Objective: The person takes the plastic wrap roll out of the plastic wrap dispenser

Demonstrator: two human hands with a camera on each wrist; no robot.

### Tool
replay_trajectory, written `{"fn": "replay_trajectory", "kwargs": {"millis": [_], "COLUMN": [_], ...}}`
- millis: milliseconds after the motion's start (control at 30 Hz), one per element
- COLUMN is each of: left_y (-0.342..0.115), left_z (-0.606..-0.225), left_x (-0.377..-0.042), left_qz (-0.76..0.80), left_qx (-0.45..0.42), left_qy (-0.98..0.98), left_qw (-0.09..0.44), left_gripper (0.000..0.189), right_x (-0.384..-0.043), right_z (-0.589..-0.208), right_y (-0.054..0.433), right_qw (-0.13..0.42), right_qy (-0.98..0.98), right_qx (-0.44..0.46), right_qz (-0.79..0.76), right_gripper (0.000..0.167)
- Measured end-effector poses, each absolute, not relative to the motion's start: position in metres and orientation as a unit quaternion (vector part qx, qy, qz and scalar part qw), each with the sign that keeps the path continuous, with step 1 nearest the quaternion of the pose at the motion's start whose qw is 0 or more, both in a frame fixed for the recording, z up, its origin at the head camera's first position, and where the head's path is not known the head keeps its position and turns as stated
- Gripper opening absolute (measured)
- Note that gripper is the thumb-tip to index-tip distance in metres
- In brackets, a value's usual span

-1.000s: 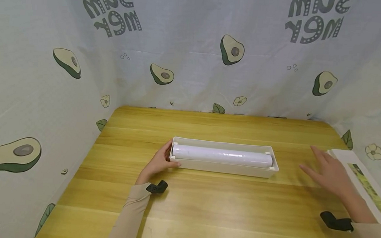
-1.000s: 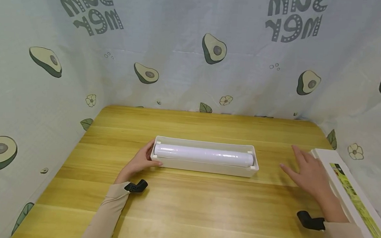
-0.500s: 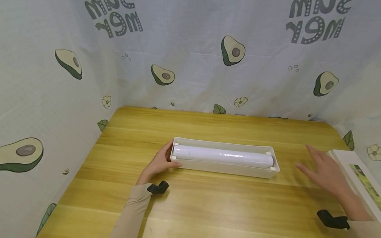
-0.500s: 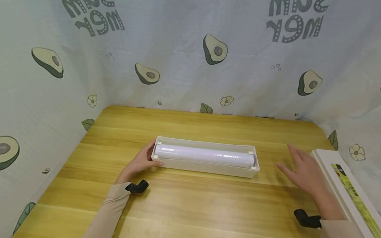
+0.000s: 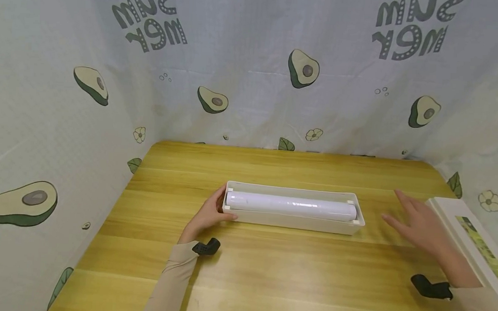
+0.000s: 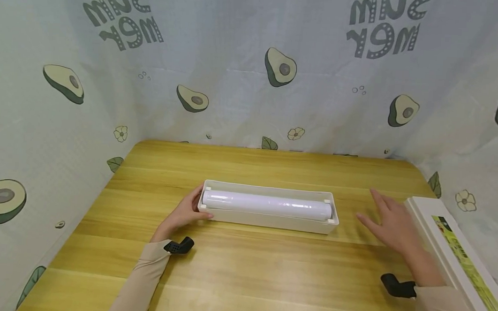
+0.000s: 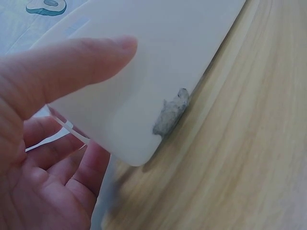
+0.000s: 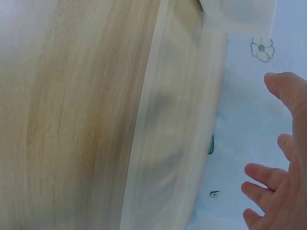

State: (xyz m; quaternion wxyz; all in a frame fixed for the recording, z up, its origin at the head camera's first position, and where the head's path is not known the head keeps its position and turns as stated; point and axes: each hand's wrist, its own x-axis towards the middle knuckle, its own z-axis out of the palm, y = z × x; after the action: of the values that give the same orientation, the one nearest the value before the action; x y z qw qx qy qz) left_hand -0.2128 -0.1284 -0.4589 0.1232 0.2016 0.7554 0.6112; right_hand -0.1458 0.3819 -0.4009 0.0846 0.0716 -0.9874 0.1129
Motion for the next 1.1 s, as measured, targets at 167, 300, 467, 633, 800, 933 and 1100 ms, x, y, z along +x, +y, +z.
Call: {"fn": "replay_trajectory", "kwargs": {"millis": [167, 300, 467, 633, 800, 933, 1100], "left_y": [-0.129, -0.129, -0.129, -0.129, -0.128, -0.128, -0.129], "left_z": [-0.460, -0.460, -0.459, -0.459, -0.458, -0.458, -0.460], "left_x": [-0.214, -0.214, -0.214, -0.214, -0.214, -0.215, -0.216], "left_qz": [0.609, 0.612, 0.612, 0.609, 0.604, 0.604, 0.609], "left_qx": [0.203, 0.204, 0.202, 0.202, 0.195, 0.194, 0.201], "left_qy": [0.756, 0.753, 0.754, 0.756, 0.762, 0.763, 0.757], "left_qw": [0.124, 0.127, 0.128, 0.126, 0.126, 0.124, 0.126], "left_gripper": [0.097, 0.098, 0.097, 0.097, 0.097, 0.096, 0.097], "right_x": [-0.147, -0.149, -0.150, -0.152, -0.152, -0.154, -0.155], "right_z": [-0.401, -0.400, -0.397, -0.397, -0.394, -0.392, -0.390], "right_y": [0.378, 0.373, 0.367, 0.363, 0.357, 0.353, 0.348], "right_qw": [0.084, 0.088, 0.100, 0.094, 0.080, 0.078, 0.083], "right_qy": [-0.987, -0.986, -0.986, -0.987, -0.988, -0.988, -0.986], "right_qx": [0.075, 0.077, 0.087, 0.089, 0.086, 0.090, 0.102], "right_qz": [0.113, 0.116, 0.101, 0.096, 0.100, 0.101, 0.101], "right_gripper": [0.086, 0.087, 0.088, 0.087, 0.087, 0.087, 0.086]}}
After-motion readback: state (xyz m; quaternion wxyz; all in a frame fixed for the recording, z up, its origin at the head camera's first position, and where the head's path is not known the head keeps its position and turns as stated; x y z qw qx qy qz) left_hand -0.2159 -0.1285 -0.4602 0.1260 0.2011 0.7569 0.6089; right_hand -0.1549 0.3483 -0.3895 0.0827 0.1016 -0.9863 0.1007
